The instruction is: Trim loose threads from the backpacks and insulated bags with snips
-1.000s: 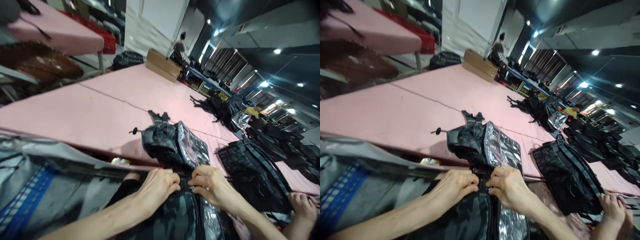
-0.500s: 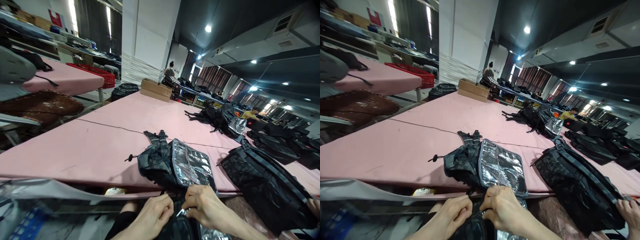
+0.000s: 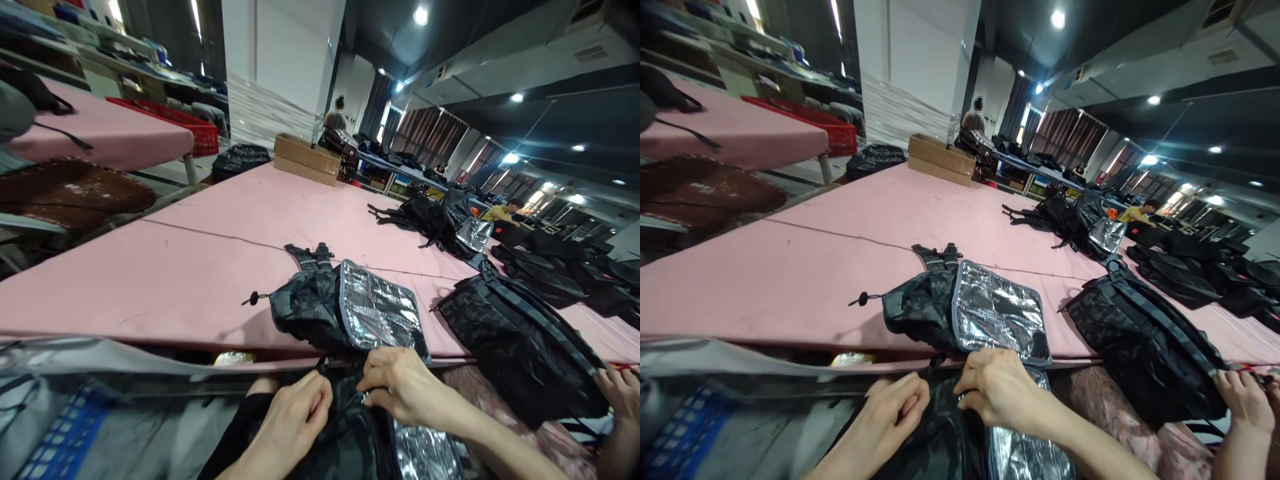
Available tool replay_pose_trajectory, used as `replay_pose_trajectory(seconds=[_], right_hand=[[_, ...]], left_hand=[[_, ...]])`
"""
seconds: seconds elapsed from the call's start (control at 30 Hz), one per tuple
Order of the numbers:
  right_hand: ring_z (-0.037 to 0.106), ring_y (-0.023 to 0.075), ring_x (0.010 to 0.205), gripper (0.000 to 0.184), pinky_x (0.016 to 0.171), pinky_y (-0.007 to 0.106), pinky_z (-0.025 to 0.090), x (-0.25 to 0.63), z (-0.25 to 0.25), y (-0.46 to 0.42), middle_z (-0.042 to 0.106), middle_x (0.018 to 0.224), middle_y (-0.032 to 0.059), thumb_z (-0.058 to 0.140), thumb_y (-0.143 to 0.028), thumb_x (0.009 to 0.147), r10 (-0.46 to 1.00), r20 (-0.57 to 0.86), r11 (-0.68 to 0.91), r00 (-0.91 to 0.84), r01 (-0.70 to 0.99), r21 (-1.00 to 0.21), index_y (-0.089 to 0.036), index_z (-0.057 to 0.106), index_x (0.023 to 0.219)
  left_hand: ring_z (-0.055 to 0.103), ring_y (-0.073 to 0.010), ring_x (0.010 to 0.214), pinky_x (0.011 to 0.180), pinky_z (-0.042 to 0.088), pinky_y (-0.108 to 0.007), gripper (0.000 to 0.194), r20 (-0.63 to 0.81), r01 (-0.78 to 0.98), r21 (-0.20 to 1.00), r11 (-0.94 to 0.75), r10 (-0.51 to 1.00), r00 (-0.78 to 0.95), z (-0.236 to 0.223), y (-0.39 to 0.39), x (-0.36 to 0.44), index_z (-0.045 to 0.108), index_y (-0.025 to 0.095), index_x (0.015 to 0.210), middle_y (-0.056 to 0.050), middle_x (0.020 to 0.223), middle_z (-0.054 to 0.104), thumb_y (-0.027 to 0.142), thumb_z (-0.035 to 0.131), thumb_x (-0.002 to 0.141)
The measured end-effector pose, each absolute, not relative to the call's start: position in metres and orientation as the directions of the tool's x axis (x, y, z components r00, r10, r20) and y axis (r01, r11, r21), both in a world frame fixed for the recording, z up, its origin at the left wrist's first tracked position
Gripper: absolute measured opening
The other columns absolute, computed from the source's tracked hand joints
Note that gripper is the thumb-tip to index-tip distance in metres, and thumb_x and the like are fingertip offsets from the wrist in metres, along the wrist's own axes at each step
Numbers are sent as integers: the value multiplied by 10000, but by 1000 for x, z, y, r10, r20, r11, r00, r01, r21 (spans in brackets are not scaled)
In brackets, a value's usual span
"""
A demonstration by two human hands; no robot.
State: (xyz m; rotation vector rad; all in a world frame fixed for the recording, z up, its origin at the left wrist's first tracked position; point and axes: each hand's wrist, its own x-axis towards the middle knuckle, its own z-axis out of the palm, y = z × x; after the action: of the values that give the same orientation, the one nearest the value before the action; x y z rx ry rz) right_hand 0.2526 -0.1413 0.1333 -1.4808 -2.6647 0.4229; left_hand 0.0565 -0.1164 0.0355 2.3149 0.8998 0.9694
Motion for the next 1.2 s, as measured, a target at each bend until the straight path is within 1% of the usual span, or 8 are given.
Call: replay_pose_trajectory(seconds=[0.13,0.27,0.43,0.63,0.8,0.97,1.1,1.2], right_hand=[[568,117,814,134,718,217,407,252,134,-139,617,873,7,556,-234,843,832,-89,506,-548,815,-282,-209,670,910],[554,125,802,127,718,231,411,253,136,-135,609,879,14,576,-229,834,836,-91,495,-541,815,-300,-206,664,923],[516,154,835,160,732,272,399,251,143,-130,593,917,27,577,-244,835,844,-32,525,-535,837,-155,-223,641,980],[492,155,788,157,693,282,380,238,138,-119,590,916,28,558,-255,845,800,-45,597,-599,801,-39,-223,647,970],[503,148,775,122,681,272,372,232,131,-112,597,875,16,566,-252,839,770,-68,630,-635,773,-77,-226,666,906],[532,139,765,103,698,262,393,238,127,-111,604,830,11,580,-222,829,808,-76,563,-584,804,-190,-219,679,858],[553,156,844,146,753,274,432,253,131,-108,612,905,37,567,-223,839,874,-5,466,-486,839,-281,-212,664,948],[545,166,847,164,752,291,440,258,135,-106,607,920,46,569,-229,837,895,43,439,-444,861,-256,-211,658,974]], left_hand=[[420,-89,504,489,325,-199,212,318,396,754,-523,820,476,41,-125,53,444,186,629,38,581,442,151,364,822],[394,-84,507,487,307,-202,209,286,380,805,-456,859,424,40,-129,50,426,181,623,39,596,428,158,357,818],[384,-73,501,487,294,-191,197,281,377,815,-440,870,406,42,-131,50,419,179,630,47,591,415,133,361,812],[364,-69,498,480,285,-189,192,310,371,809,-457,866,393,40,-132,50,422,179,644,47,601,406,110,360,813],[362,-66,492,475,289,-190,194,336,372,795,-480,858,388,40,-131,50,415,181,644,51,597,398,104,381,819],[386,-66,488,468,320,-184,193,412,344,786,-514,850,329,39,-140,46,418,183,664,44,603,412,90,399,832],[542,-116,709,696,448,-229,173,568,237,723,-649,754,330,28,-165,41,482,178,734,4,668,486,61,398,831],[562,-180,876,863,443,-333,154,639,197,654,-730,673,372,19,-182,40,517,175,753,-27,704,498,91,402,812]])
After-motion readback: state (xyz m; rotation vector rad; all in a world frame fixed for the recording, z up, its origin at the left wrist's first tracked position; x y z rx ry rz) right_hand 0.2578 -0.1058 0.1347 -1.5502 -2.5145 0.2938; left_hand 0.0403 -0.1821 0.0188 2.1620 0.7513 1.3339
